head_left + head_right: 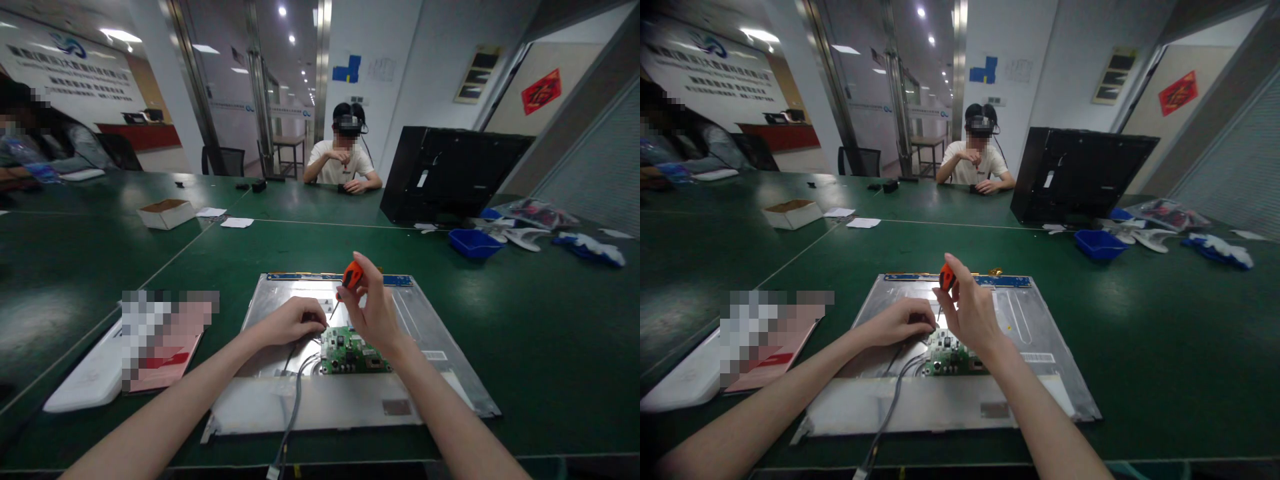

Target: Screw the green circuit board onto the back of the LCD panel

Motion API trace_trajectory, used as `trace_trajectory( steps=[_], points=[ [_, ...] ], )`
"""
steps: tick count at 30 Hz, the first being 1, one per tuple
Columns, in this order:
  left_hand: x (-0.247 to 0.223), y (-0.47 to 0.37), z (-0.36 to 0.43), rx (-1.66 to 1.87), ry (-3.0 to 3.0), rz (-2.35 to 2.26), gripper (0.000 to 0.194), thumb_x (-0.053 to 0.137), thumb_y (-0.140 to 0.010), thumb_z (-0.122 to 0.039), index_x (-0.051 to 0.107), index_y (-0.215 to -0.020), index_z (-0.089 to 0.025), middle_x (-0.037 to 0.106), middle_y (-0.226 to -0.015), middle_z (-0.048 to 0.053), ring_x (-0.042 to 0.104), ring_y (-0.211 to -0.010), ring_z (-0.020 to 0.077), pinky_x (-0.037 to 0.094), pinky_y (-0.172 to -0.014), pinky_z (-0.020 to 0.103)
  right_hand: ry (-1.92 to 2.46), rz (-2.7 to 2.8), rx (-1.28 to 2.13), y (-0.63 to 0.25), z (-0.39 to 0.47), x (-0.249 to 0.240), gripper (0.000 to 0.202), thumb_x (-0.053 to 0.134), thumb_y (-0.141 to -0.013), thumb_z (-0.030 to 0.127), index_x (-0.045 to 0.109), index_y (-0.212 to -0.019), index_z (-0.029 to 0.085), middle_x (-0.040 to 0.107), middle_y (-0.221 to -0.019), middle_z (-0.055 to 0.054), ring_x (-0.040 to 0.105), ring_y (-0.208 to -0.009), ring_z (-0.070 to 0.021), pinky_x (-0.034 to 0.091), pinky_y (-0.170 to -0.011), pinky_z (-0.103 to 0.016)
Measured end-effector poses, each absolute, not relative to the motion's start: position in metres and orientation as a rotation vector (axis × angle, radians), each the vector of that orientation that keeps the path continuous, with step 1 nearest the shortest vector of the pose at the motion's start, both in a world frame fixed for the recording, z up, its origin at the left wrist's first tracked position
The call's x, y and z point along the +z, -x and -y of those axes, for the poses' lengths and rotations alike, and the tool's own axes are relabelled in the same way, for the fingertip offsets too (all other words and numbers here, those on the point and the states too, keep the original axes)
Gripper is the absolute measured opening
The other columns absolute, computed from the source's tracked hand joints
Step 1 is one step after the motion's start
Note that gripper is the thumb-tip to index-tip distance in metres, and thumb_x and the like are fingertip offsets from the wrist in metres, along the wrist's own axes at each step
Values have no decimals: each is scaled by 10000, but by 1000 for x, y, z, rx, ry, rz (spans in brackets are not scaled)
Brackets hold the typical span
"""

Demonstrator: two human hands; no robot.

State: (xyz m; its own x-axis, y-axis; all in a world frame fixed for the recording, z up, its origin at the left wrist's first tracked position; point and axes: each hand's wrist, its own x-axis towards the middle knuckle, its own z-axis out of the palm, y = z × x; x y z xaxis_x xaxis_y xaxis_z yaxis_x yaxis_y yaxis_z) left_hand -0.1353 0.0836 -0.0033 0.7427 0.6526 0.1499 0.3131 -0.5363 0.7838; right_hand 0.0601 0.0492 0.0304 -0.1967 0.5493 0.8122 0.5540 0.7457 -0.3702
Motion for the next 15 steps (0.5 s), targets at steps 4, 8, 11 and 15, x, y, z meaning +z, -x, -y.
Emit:
trace_trajectory(
  steps=[4,8,11,15],
  points=[
    [-5,137,-84,547,-2143,-694,61,607,-844,-132,663,-867,-141,656,-787,26,589,-709,138,453,-656,237,815,1886,23,-55,-48,25,594,478,-927,203,203,-1450,256,553,-812,-8,540,-596,-131,461,-507,-263],
    [-6,137,-85,557,-2155,-688,53,618,-838,-134,670,-846,-146,655,-771,22,590,-703,138,455,-657,237,808,1886,56,-52,-50,21,587,466,-930,197,197,-1448,259,558,-823,-9,552,-602,-131,461,-507,-259],
    [-8,137,-87,570,-2131,-685,50,637,-835,-154,687,-832,-149,671,-767,24,602,-708,141,465,-672,242,823,1869,93,-52,-51,18,589,467,-927,203,199,-1448,267,551,-816,-4,552,-594,-131,455,-498,-256],
    [-9,138,-88,582,-2111,-678,60,653,-832,-165,712,-829,-162,694,-790,29,620,-741,148,476,-706,252,819,1866,91,-51,-50,17,593,473,-926,207,201,-1449,273,550,-830,-9,542,-594,-131,455,-497,-258]
  ],
)
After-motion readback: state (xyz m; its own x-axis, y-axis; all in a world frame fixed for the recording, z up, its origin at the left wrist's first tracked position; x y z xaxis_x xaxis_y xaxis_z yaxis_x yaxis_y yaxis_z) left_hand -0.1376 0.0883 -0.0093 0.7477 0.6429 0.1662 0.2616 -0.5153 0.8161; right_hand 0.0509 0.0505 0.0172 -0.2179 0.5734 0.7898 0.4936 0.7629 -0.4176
